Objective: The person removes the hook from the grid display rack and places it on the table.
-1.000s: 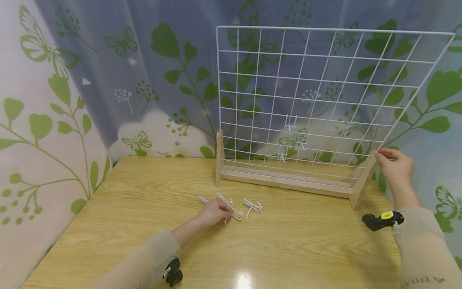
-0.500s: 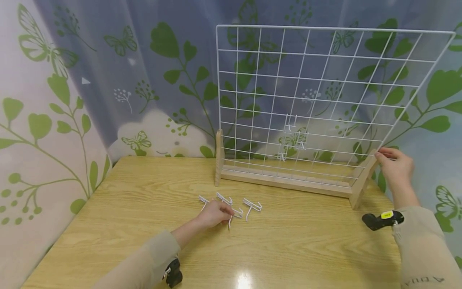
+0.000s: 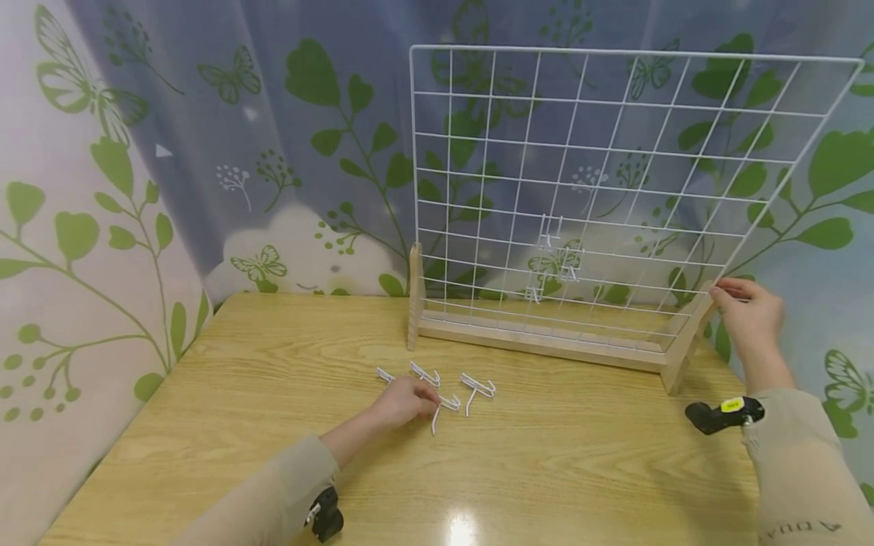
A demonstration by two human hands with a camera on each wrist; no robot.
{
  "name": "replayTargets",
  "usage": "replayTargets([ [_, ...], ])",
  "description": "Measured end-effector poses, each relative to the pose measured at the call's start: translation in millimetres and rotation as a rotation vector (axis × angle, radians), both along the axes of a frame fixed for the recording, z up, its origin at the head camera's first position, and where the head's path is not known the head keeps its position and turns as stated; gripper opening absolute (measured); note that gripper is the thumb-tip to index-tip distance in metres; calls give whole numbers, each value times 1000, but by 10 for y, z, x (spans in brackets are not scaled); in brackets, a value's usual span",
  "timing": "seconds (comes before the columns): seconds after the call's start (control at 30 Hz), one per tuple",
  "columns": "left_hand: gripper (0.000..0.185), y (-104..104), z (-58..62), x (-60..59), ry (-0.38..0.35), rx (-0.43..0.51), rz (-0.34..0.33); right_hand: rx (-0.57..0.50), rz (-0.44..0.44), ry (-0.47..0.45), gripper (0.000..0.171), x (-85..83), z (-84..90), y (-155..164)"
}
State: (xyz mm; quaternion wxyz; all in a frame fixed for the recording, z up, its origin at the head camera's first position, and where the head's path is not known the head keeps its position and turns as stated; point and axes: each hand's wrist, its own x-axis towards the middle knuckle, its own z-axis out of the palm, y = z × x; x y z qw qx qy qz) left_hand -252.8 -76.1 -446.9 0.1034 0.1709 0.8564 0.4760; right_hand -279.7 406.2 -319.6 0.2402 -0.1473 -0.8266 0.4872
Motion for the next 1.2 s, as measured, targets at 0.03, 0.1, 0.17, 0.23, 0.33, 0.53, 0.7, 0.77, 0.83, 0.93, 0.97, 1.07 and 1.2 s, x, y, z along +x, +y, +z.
replayTargets([
  [0.03,9,0,14,0,-13,8,1,4,0,-7,14,0,0,0],
  [0.1,10,2,52,3,-37,28,2,21,-4,-24,11,-2,-1,-1],
  [0.17,11,7,100,7,-55,52,7,30,-10,-35,9,-6,-1,-1],
  [0.23,12,12,147,4,-72,74,16,46,-14,-44,8,-6,-1,-1],
  [0.33,14,18,222,-18,-79,99,33,48,-17,-47,6,-3,1,-1],
  [0.53,17,14,359,-111,-62,111,48,55,-19,-57,3,1,9,-9],
  [0.7,18,21,482,-162,-61,129,62,65,-22,-64,12,-10,1,-7],
  [0.77,18,35,537,-172,-63,144,71,66,-25,-67,12,-7,1,-8],
  [0.83,18,50,582,-184,-58,159,71,73,-27,-68,13,-8,-1,-9],
  [0.93,18,77,645,-217,-35,159,67,69,-26,-64,11,-2,0,-15],
  [0.97,18,87,669,-227,-29,159,64,69,-26,-64,12,-2,-3,-14],
  [1.07,18,120,737,-257,-13,149,60,71,-25,-60,12,1,-7,-14],
  [1.2,20,157,809,-292,2,165,44,70,-15,-51,9,8,-6,-10],
])
